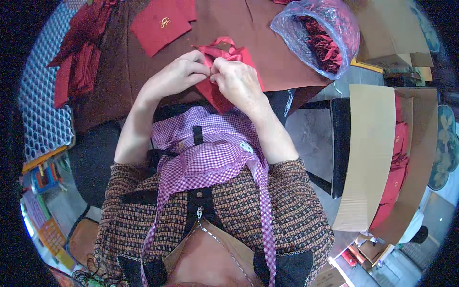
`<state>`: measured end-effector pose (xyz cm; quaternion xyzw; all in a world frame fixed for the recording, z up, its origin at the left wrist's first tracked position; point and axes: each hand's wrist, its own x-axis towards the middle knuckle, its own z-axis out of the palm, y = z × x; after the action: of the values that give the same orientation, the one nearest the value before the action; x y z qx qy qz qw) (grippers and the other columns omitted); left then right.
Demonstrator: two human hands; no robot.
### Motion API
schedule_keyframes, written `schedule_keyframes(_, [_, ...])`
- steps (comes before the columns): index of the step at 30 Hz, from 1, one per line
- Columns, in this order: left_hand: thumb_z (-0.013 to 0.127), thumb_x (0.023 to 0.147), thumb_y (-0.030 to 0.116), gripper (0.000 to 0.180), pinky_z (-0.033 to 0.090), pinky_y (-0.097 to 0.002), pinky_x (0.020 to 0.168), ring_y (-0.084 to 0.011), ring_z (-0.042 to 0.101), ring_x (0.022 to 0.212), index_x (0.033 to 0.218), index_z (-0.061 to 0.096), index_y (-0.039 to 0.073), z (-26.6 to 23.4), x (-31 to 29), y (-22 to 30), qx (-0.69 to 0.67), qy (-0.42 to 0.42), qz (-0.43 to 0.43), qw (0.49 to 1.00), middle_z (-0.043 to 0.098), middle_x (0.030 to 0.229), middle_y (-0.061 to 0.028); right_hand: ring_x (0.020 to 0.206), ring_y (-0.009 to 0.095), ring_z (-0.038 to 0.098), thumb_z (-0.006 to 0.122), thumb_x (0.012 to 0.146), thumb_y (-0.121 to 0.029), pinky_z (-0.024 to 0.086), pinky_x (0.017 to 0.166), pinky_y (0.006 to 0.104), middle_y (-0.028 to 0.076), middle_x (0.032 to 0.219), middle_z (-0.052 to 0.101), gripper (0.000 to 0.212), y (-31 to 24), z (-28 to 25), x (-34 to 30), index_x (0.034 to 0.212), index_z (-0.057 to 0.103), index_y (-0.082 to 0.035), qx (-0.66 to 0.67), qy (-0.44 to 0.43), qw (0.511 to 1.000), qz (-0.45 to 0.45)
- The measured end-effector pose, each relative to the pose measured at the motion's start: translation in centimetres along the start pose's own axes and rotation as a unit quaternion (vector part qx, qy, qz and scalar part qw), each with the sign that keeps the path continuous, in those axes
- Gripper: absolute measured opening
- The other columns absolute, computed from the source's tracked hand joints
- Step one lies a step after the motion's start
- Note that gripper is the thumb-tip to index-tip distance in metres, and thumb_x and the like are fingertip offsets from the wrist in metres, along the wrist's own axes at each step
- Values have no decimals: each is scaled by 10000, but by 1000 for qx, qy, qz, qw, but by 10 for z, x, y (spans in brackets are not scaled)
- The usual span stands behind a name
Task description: The person picks up a red envelope and a ribbon, threads the ribbon through the envelope holes, and ties it into a bow before placing it in a box and repeating the process.
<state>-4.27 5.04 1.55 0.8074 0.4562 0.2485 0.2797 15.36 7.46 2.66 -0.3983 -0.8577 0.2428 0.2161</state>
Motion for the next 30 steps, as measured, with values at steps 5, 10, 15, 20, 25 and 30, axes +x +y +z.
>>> schedule_keyframes(5, [580, 838, 84, 140, 453, -350, 804, -287, 552, 905, 932, 608, -16, 11, -3, -16, -65, 6, -8, 998, 529, 901, -132, 737, 168, 653, 643, 787, -48, 499, 653, 292, 94, 811, 681, 188, 12, -5, 0, 974, 656, -33, 183, 31, 982, -36])
schedule_keyframes(10, [541, 854, 62, 101, 440, -350, 817, -295, 523, 896, 902, 560, -24, 20, -10, -19, -54, 40, 7, 998, 502, 886, -143, 907, 119, 611, 595, 849, -25, 481, 812, 241, 63, 1018, 657, 284, 78, -34, 7, 1129, 610, 15, 244, 163, 955, 50])
schedule_keyframes(15, [507, 860, 36, 79, 426, -353, 846, -318, 510, 930, 914, 520, -19, 22, -10, -12, -66, 42, -16, 997, 485, 939, -156, 981, 151, 591, 570, 877, -99, 456, 875, 281, 75, 1036, 651, 301, 93, -10, -2, 1152, 587, 22, 218, -2, 974, 52])
schedule_keyframes(20, [509, 858, 23, 69, 415, -347, 889, -317, 509, 998, 910, 528, -17, 26, -14, -2, -75, 67, -31, 994, 481, 1045, -166, 838, 57, 565, 557, 877, -30, 458, 785, 222, -18, 901, 644, 163, 96, -11, -2, 1015, 643, -10, 393, -12, 908, 148])
schedule_keyframes(25, [529, 856, 22, 71, 406, -337, 920, -304, 507, 1064, 914, 550, -13, 25, -24, 12, -68, 124, -3, 990, 467, 1155, -163, 830, 55, 559, 573, 881, -52, 454, 778, 226, -23, 888, 636, 155, 88, -17, -10, 1015, 637, -7, 440, -1, 892, 98])
schedule_keyframes(30, [534, 847, 13, 80, 429, -333, 881, -304, 518, 1031, 910, 566, -25, 13, -25, 26, -139, 144, -44, 979, 463, 1160, -174, 830, 49, 552, 571, 888, -57, 455, 785, 229, -23, 888, 635, 159, 76, -29, -12, 1025, 635, -9, 431, -3, 898, 88])
